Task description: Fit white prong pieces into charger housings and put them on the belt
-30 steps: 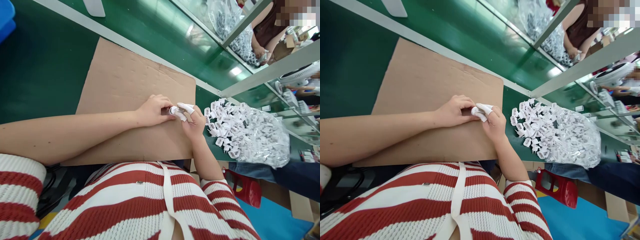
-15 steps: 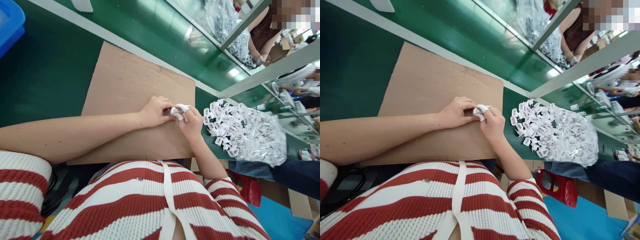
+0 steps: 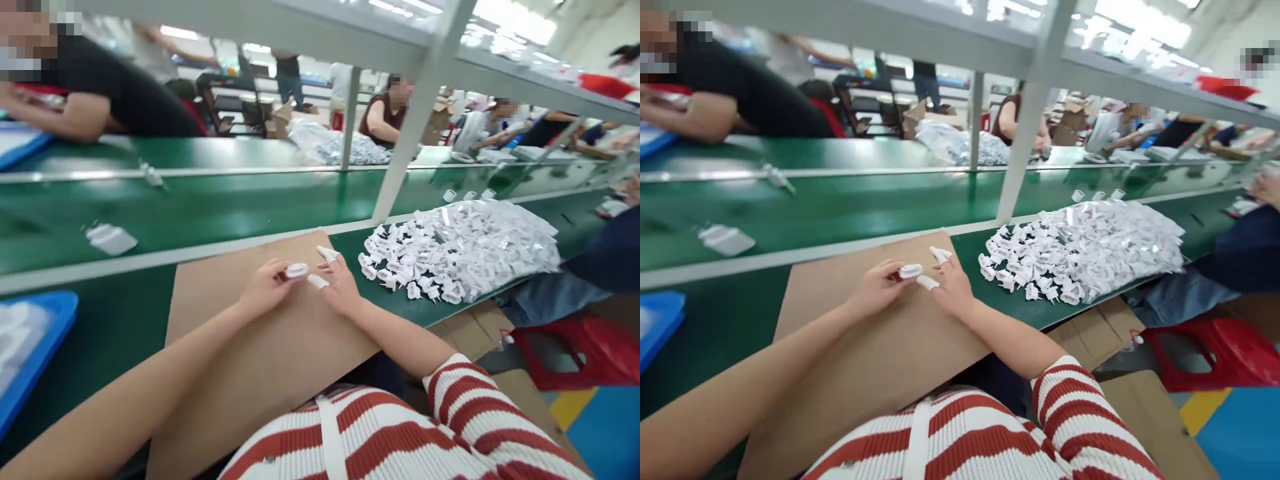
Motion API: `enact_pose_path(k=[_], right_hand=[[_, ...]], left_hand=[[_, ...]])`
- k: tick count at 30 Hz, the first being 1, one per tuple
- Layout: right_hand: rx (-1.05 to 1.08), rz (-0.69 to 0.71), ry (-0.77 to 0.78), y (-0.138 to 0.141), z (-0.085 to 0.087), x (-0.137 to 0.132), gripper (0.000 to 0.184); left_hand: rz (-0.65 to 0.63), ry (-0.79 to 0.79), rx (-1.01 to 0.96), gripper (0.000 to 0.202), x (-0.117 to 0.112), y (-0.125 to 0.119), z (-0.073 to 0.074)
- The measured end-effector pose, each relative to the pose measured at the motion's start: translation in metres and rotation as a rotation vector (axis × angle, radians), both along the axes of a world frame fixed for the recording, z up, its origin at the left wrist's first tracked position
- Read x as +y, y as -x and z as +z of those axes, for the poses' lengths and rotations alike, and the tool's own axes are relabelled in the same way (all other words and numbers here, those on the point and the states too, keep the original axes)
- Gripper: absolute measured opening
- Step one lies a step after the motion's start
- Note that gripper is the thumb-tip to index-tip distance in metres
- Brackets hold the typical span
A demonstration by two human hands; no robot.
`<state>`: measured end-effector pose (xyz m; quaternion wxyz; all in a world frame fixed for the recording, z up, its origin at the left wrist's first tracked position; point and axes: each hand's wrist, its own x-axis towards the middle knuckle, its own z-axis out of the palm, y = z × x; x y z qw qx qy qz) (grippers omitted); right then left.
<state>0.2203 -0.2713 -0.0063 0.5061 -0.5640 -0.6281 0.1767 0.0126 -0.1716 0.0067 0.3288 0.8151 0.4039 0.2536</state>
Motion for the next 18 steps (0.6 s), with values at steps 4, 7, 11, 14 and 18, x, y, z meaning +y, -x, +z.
enact_pose_path(k=[4,7,11,14,18], right_hand=[[-0.192,-0.041,0.056,-0.003,-0.003,0.011,0.071],[-0.295,-0.034,0.149,-0.005,-0.006,0.018,0.077],[-0.348,-0.039,0.232,-0.007,-0.011,0.024,0.079],[-0.375,-0.033,0.249,-0.008,-0.015,0.026,0.079],[-0.392,-0.028,0.277,-0.008,-0.017,0.028,0.078]], left_hand=[[0.324,-0.092,0.162,0.047,0.088,0.001,0.018],[0.476,-0.16,0.242,0.036,0.138,-0.002,0.032],[0.605,-0.129,0.306,0.037,0.168,-0.002,0.03],[0.689,-0.065,0.331,0.041,0.174,0.001,0.021],[0.836,-0.124,0.294,0.089,0.163,0.004,0.017]])
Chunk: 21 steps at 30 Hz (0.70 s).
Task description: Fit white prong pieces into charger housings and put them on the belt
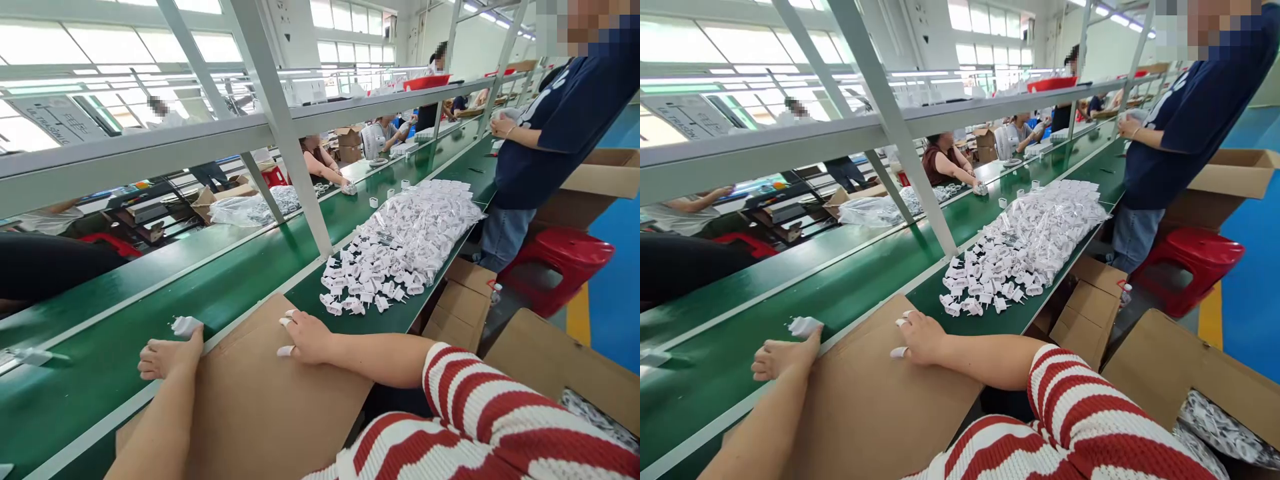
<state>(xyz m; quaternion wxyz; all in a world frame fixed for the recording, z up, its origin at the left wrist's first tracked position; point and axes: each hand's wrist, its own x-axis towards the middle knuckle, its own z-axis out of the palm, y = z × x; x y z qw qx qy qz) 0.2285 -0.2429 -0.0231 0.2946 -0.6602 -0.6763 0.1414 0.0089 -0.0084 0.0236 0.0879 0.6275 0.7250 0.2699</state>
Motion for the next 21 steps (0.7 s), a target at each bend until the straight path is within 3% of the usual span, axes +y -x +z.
enact_pose_path(k=[2,5,8,10,12,15,21], right_hand=[[-0.001,-0.004,0.02,0.0,0.0,0.001,0.079],[0.0,-0.006,0.024,-0.002,0.001,0.001,0.076],[0.018,0.021,-0.029,-0.004,0.002,0.001,0.071],[0.039,0.067,-0.067,-0.006,0.002,0.001,0.069],[0.061,0.112,-0.086,-0.009,0.0,0.002,0.065],[0.081,0.126,-0.092,-0.013,-0.003,0.005,0.063],[0.061,0.143,-0.102,-0.019,-0.002,0.004,0.071]], left_hand=[[-0.034,-0.144,-0.023,0.109,-0.017,-0.001,0.002],[-0.284,-0.263,-0.091,0.088,-0.062,-0.008,0.0],[-0.588,-0.051,-0.31,0.07,-0.121,-0.019,-0.014],[-0.68,0.121,-0.432,0.068,-0.158,-0.025,-0.028],[-0.74,0.114,-0.455,0.064,-0.184,-0.029,-0.04],[-0.889,0.038,-0.4,0.053,-0.2,-0.031,-0.044],[-1.078,0.002,-0.366,0.035,-0.195,-0.031,-0.033]])
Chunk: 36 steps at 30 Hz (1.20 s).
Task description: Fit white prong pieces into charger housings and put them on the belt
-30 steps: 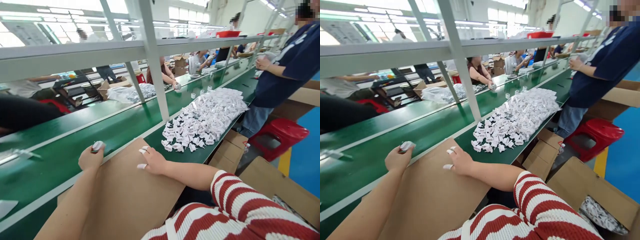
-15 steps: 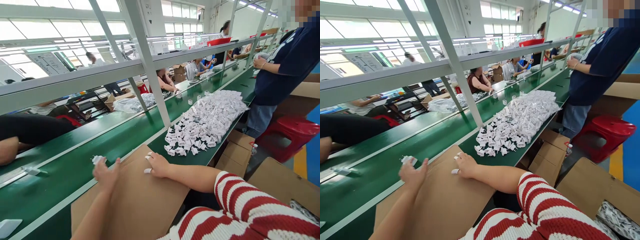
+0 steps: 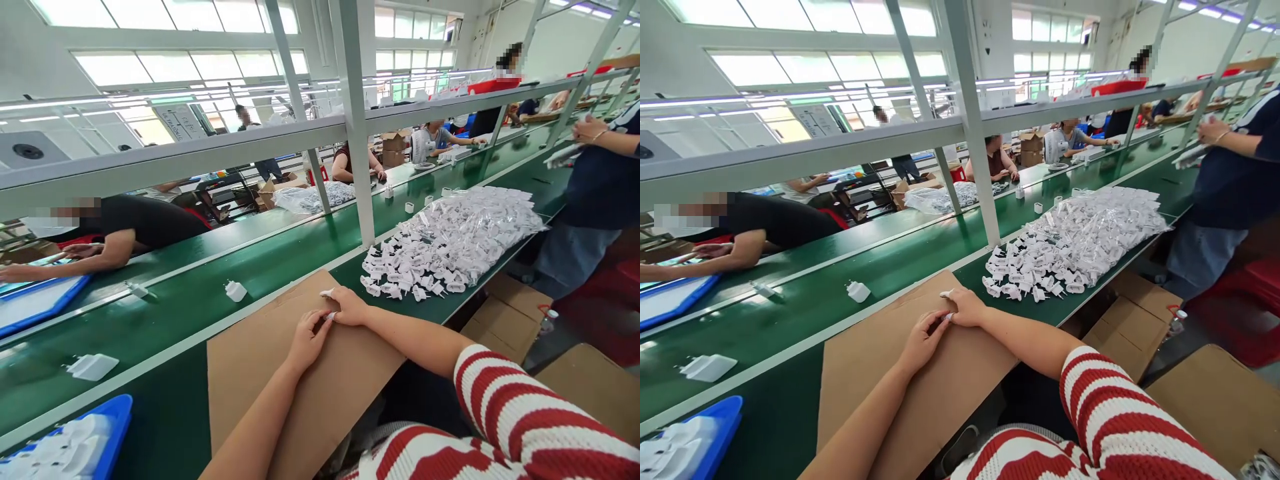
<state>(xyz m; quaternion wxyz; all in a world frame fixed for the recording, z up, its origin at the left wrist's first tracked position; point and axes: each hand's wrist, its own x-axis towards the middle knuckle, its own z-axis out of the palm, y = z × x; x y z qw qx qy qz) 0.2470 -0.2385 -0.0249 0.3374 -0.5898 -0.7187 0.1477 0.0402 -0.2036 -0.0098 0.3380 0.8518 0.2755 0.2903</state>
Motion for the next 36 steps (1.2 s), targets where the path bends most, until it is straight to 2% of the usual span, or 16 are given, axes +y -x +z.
enact_pose_path(k=[10,20,24,29,36], right_hand=[[-0.001,0.007,0.007,-0.005,-0.001,0.002,0.063],[-0.007,0.014,0.019,-0.007,0.001,0.002,0.06],[-0.016,0.03,0.012,-0.008,0.002,0.001,0.056],[-0.043,0.061,0.027,-0.01,0.005,0.0,0.052],[-0.097,0.075,0.049,-0.01,0.01,0.001,0.048]], left_hand=[[-0.014,0.007,-0.03,0.034,-0.001,-0.003,-0.004],[0.153,0.058,-0.086,0.037,-0.003,0.0,-0.004],[0.125,0.099,-0.057,0.039,-0.001,0.001,-0.006],[0.054,0.045,0.003,0.037,-0.001,0.003,-0.003],[0.14,0.084,-0.032,0.039,-0.004,0.004,-0.001]])
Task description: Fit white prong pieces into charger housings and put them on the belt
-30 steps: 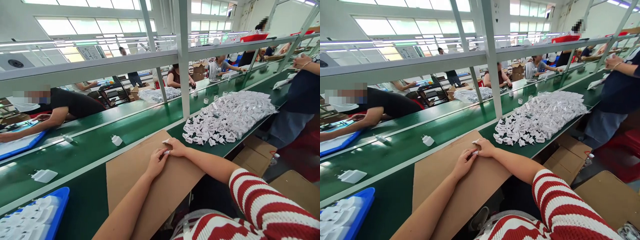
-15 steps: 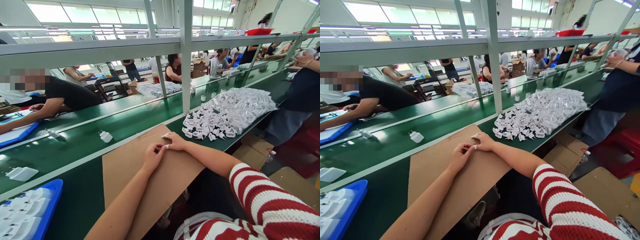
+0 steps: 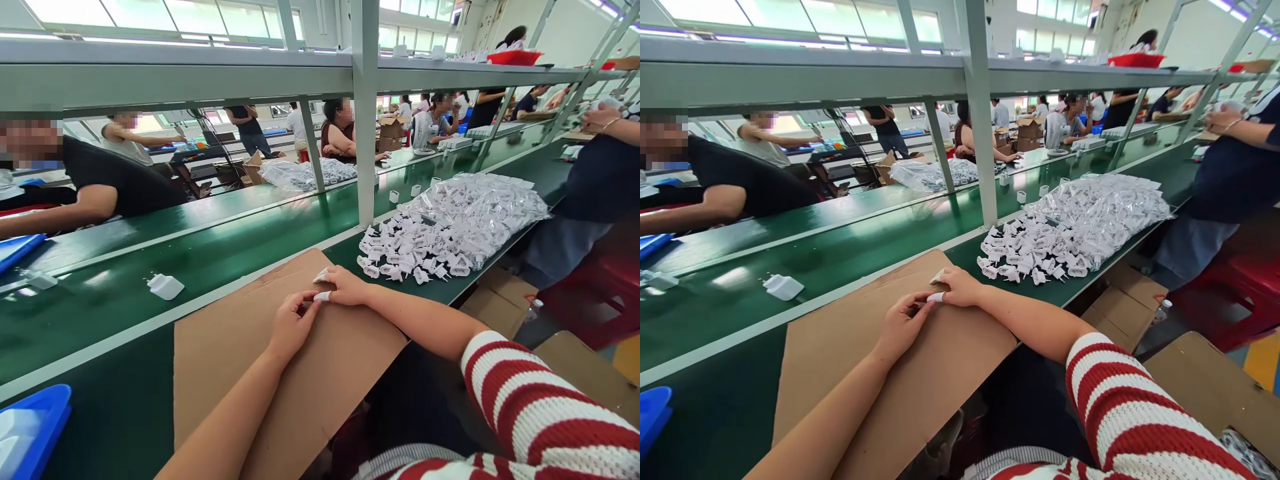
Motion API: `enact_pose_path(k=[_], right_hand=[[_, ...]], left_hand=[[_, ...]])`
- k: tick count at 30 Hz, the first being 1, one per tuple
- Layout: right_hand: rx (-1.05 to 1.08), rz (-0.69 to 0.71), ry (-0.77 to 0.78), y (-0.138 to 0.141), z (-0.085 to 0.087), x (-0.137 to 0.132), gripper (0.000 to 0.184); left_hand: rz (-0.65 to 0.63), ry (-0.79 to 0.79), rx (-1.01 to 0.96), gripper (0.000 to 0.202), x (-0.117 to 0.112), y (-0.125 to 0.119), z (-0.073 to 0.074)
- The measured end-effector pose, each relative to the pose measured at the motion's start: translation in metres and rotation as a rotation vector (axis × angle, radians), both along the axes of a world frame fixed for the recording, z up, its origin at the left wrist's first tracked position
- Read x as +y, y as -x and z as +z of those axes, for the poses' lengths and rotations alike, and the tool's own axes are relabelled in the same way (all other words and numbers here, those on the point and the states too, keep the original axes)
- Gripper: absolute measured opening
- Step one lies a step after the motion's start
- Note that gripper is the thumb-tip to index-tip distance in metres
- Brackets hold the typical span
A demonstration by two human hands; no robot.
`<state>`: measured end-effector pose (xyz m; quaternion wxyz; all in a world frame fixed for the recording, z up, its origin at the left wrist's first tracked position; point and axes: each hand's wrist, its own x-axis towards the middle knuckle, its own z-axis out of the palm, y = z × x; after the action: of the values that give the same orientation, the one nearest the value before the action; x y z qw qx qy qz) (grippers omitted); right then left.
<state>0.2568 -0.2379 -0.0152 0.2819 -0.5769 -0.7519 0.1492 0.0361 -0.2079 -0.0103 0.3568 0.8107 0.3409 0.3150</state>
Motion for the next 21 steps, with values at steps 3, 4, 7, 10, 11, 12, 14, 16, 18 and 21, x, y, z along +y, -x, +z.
enact_pose_path(k=[3,4,7,10,11,12,14,16,18,21], right_hand=[[-0.016,0.0,0.013,-0.0008,0.0003,0.0001,0.044],[-0.023,0.001,0.012,-0.0012,0.0001,0.0,0.043],[-0.035,0.024,-0.007,-0.0019,-0.0003,-0.0008,0.041],[-0.036,0.06,-0.021,-0.0011,-0.0004,-0.0023,0.036],[-0.033,0.073,-0.024,-0.0006,-0.0002,-0.0028,0.036],[-0.03,0.083,-0.027,-0.0002,0.0001,-0.0033,0.036],[-0.029,0.098,-0.031,0.0007,0.0009,-0.004,0.039],[-0.035,0.1,-0.034,0.0014,0.0021,-0.0047,0.04],[-0.035,0.101,-0.035,0.0019,0.0037,-0.0054,0.037],[-0.032,0.109,-0.032,0.0023,0.0062,-0.0067,0.034]], left_hand=[[0.065,0.041,-0.02,0.041,-0.0003,0.0003,0.0006],[0.082,0.065,-0.024,0.043,0.0001,0.0004,0.0002],[0.087,0.116,-0.025,0.047,0.0024,0.0005,-0.0029],[0.021,0.072,-0.021,0.051,0.0052,0.0004,-0.0069],[-0.005,0.048,-0.015,0.049,0.0058,0.0005,-0.0076],[-0.029,0.026,-0.006,0.046,0.0062,0.0005,-0.0079],[-0.067,-0.007,0.012,0.038,0.0063,0.0006,-0.0071],[-0.083,-0.021,0.022,0.033,0.0055,0.0008,-0.0052],[-0.075,-0.023,0.025,0.033,0.0043,0.001,-0.0033],[-0.044,0.0,0.029,0.033,0.0027,0.0013,-0.0016]])
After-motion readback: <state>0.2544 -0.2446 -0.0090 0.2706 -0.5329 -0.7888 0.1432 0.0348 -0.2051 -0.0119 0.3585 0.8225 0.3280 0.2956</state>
